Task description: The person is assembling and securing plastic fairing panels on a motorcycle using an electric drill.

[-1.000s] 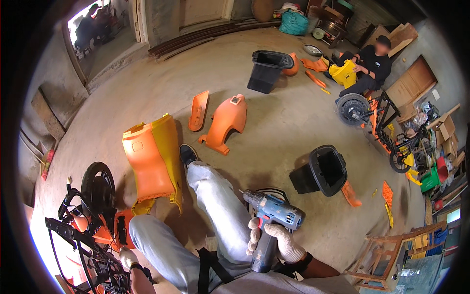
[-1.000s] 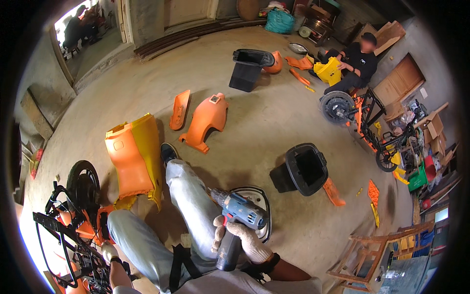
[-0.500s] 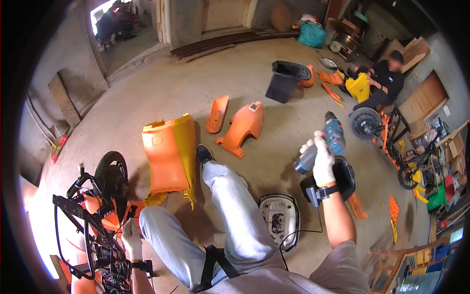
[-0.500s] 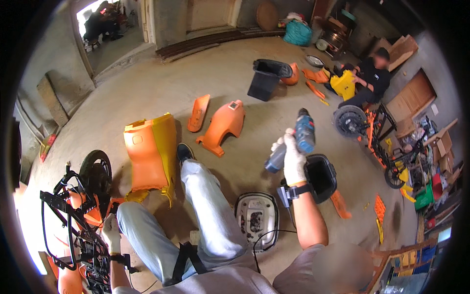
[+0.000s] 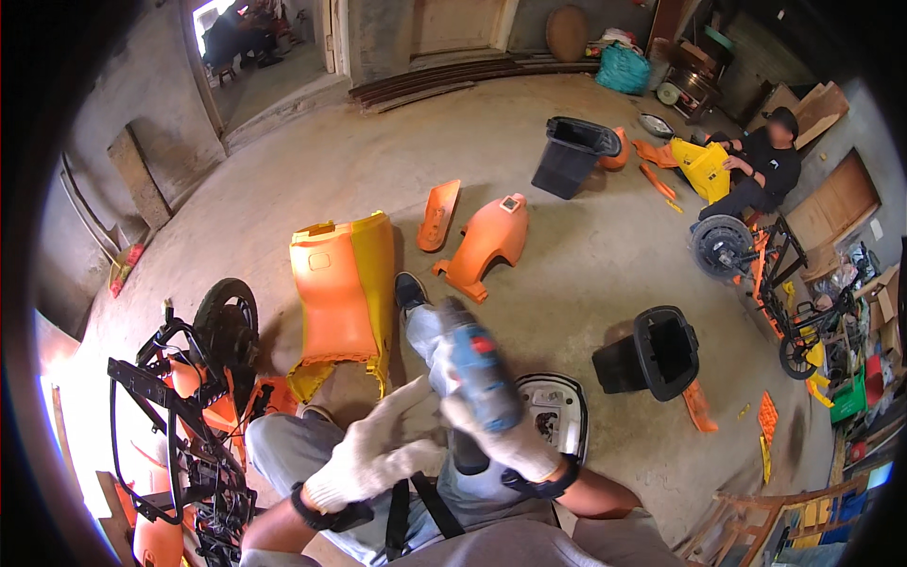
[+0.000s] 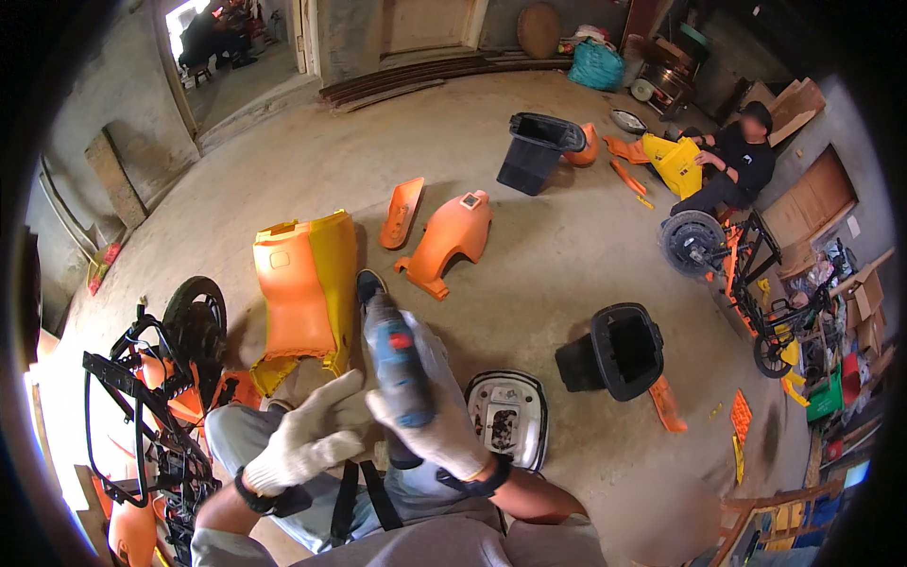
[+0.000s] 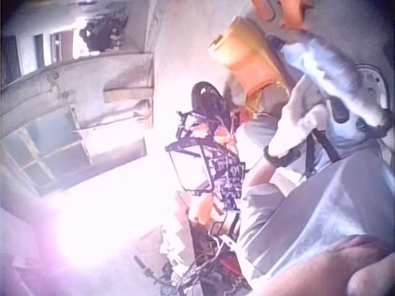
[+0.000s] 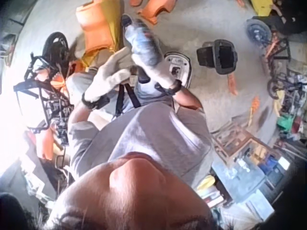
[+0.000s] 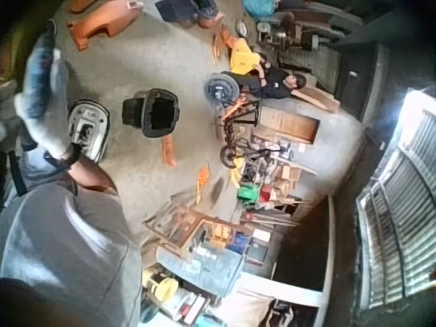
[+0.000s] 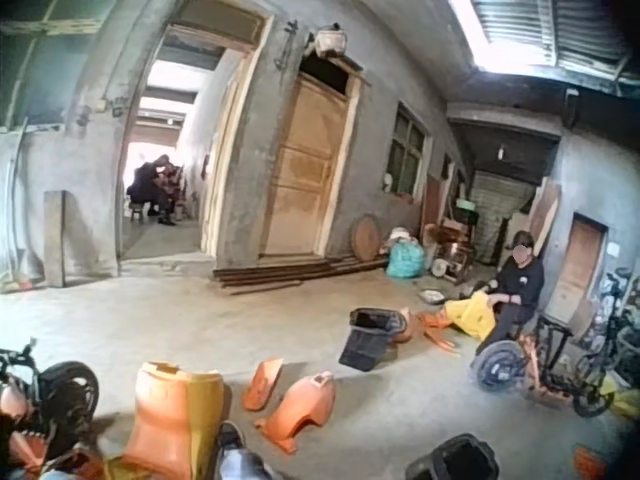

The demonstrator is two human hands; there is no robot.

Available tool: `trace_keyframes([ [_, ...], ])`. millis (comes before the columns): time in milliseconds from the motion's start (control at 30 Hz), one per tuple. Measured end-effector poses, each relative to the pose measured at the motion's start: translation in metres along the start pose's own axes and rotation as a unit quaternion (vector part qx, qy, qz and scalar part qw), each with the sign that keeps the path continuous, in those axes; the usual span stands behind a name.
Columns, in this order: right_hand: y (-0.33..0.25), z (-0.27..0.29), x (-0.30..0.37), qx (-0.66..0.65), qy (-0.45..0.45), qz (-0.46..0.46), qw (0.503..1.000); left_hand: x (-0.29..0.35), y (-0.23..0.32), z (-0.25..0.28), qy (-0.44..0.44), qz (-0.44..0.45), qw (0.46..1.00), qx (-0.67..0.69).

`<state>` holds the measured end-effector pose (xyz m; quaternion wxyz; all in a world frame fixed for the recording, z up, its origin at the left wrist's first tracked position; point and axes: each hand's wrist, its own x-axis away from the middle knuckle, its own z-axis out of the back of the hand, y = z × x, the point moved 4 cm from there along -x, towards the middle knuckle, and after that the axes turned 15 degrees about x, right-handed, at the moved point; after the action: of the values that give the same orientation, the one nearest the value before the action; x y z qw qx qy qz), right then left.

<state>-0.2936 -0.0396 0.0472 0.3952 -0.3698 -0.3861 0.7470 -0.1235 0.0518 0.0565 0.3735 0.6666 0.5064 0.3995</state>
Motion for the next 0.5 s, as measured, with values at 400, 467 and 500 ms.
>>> trace_keyframes([
  [400,0.004,-0.005,-0.03,0.065,-0.077,0.063,0.993,-0.048,-0.018,0.052,0.022,-0.131,0.991,-0.03],
  [467,0.041,-0.017,-0.03,-0.179,-0.08,-0.242,0.95,-0.052,-0.021,0.056,0.031,-0.137,0.99,0.034],
  [500,0.057,-0.016,-0.036,-0.257,-0.032,-0.23,0.938,-0.059,-0.02,0.057,0.015,-0.138,0.99,0.033],
])
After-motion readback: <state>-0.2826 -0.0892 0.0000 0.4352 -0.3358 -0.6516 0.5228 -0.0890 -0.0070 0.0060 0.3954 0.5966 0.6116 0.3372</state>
